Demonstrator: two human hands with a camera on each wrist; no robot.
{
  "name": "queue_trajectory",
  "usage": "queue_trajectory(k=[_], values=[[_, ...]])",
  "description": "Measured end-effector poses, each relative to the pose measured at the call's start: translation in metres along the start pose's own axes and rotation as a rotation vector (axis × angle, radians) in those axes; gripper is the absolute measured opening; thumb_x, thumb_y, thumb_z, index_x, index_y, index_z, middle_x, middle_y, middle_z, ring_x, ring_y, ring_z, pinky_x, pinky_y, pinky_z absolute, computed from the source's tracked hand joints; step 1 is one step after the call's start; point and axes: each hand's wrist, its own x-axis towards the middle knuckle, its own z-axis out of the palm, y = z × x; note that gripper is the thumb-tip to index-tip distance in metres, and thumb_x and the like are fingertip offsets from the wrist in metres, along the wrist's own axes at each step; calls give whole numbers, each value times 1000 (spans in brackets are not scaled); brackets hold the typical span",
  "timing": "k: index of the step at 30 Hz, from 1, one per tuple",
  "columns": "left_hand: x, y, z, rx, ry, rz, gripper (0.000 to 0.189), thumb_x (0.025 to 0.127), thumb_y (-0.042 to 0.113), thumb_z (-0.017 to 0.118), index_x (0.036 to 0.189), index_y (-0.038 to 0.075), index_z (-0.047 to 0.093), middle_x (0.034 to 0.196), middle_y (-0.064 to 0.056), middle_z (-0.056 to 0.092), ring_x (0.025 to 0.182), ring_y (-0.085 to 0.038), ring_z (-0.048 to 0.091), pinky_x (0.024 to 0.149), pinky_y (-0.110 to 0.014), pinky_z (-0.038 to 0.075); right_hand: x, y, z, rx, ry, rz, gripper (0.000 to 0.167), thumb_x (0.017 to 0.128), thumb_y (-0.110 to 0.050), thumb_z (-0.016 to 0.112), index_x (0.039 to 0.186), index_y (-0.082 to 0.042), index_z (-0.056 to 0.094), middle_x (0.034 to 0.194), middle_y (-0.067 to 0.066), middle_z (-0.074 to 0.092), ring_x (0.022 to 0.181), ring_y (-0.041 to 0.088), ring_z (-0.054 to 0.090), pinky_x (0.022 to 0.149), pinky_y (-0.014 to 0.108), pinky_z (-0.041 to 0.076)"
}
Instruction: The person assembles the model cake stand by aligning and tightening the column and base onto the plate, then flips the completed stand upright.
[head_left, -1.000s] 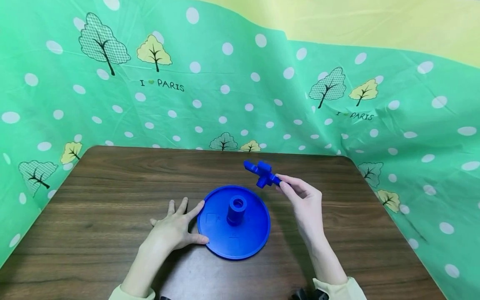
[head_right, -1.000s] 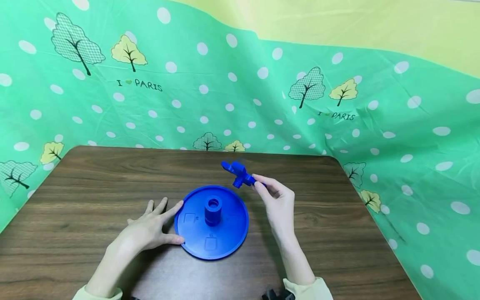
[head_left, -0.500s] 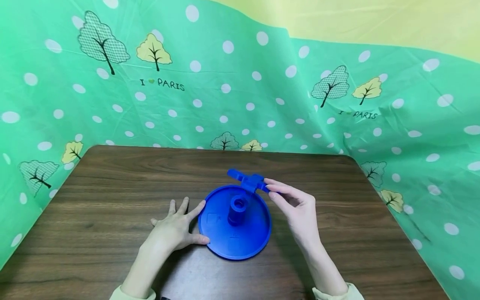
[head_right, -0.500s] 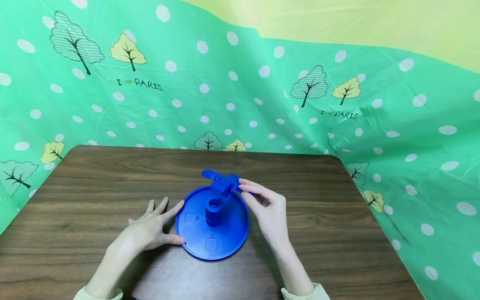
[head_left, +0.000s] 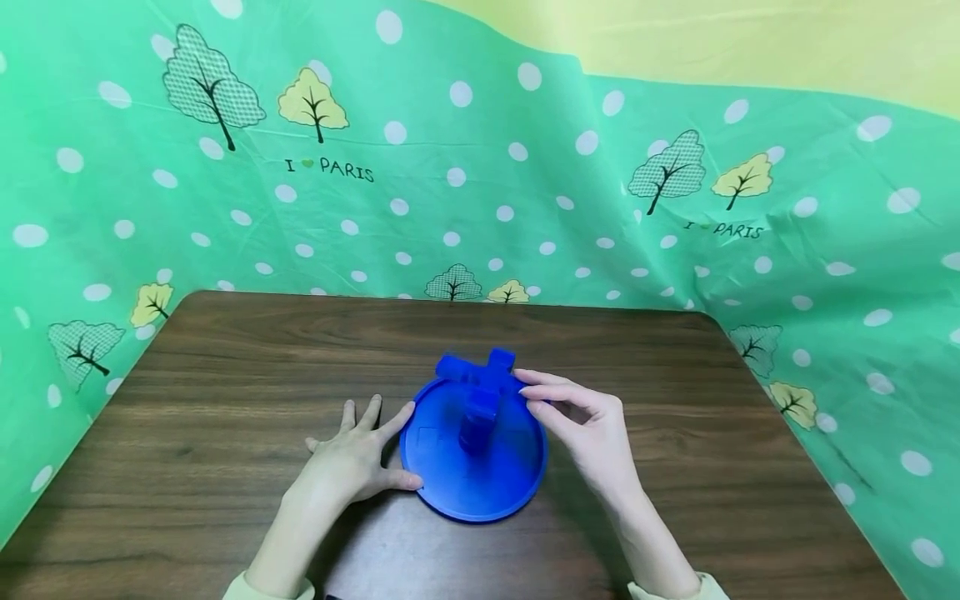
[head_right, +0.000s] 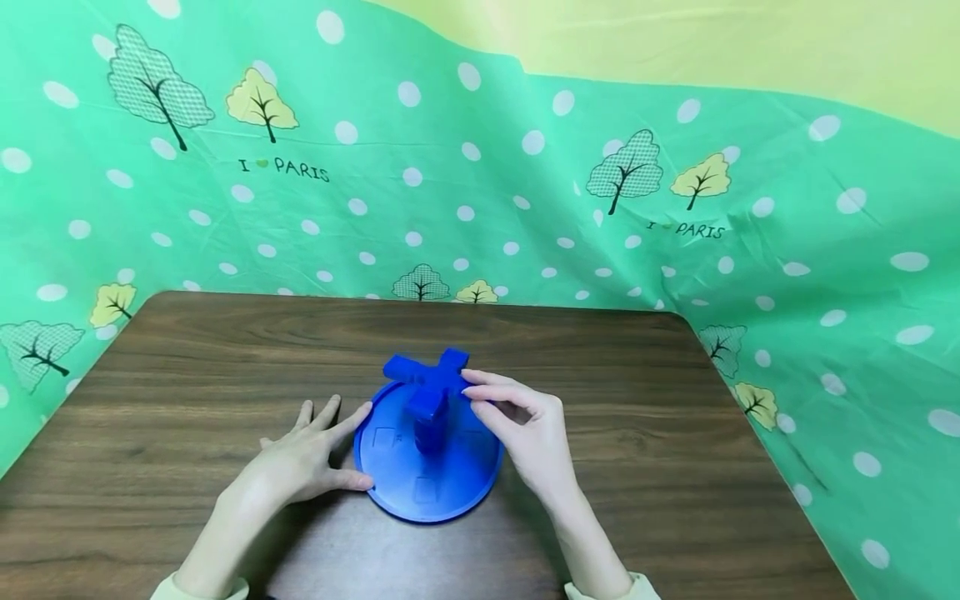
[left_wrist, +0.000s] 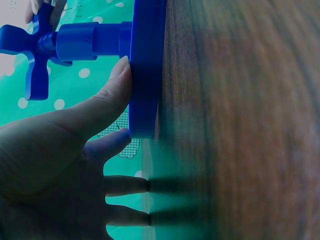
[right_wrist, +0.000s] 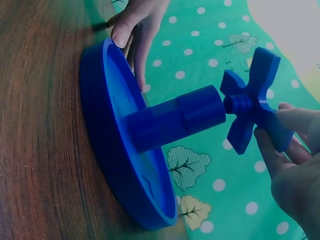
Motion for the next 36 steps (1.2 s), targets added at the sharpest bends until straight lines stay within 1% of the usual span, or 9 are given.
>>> queue_trajectory(k=[3,9,15,18,23,27,32,36], values=[[1,1,1,-4,0,5,105,76,68,78,162,33,29,170,-23,22,155,-58,13,94,-96,20,-2,1,-1,-12,-10,2,17,93,3,71,108,7,76,126,12,75,124,18,70,95,24,59],[2,-1,1,-1,1,-5,107,75,69,79,163,33,29,170,-22,22,155,-58,13,94,-96,20,-5,3,3,-1,-46,20,17,93,3,71,108,6,76,128,12,75,126,18,69,95,24,59],[2,-2,1,-8,4,-5,107,75,69,79,162,33,30,170,-23,22,154,-58,13,94,-96,20,-5,5,5,-21,-55,21,17,92,3,72,109,6,76,128,13,74,125,16,69,94,24,59],[2,-1,1,-6,2,-5,107,74,69,79,162,33,30,170,-23,23,154,-58,13,94,-96,20,-5,5,5,-26,-61,42,19,91,1,73,110,4,77,130,13,73,126,15,68,95,24,59],[2,0,0,-4,6,1,107,74,69,79,162,34,30,170,-23,24,154,-58,14,94,-95,21,-6,7,2,-29,-93,55,26,90,3,74,117,2,75,137,16,69,131,15,65,100,23,57],[1,0,1,3,21,12,106,74,69,79,162,33,31,169,-24,25,154,-59,16,93,-95,23,-5,9,-1,-36,-129,78,35,90,3,75,125,1,72,139,17,67,131,11,65,102,22,55],[0,0,1,1,25,11,106,74,69,79,162,33,31,169,-24,25,153,-59,17,93,-95,24,-4,8,-5,-87,-162,102,40,89,-1,77,129,-6,72,137,11,69,128,7,65,103,22,55],[1,0,1,-3,25,8,106,74,69,79,162,33,31,169,-23,25,154,-59,17,93,-95,24,-4,5,-9,-131,-203,124,39,90,-8,78,128,-15,73,137,4,70,130,8,64,104,22,54]])
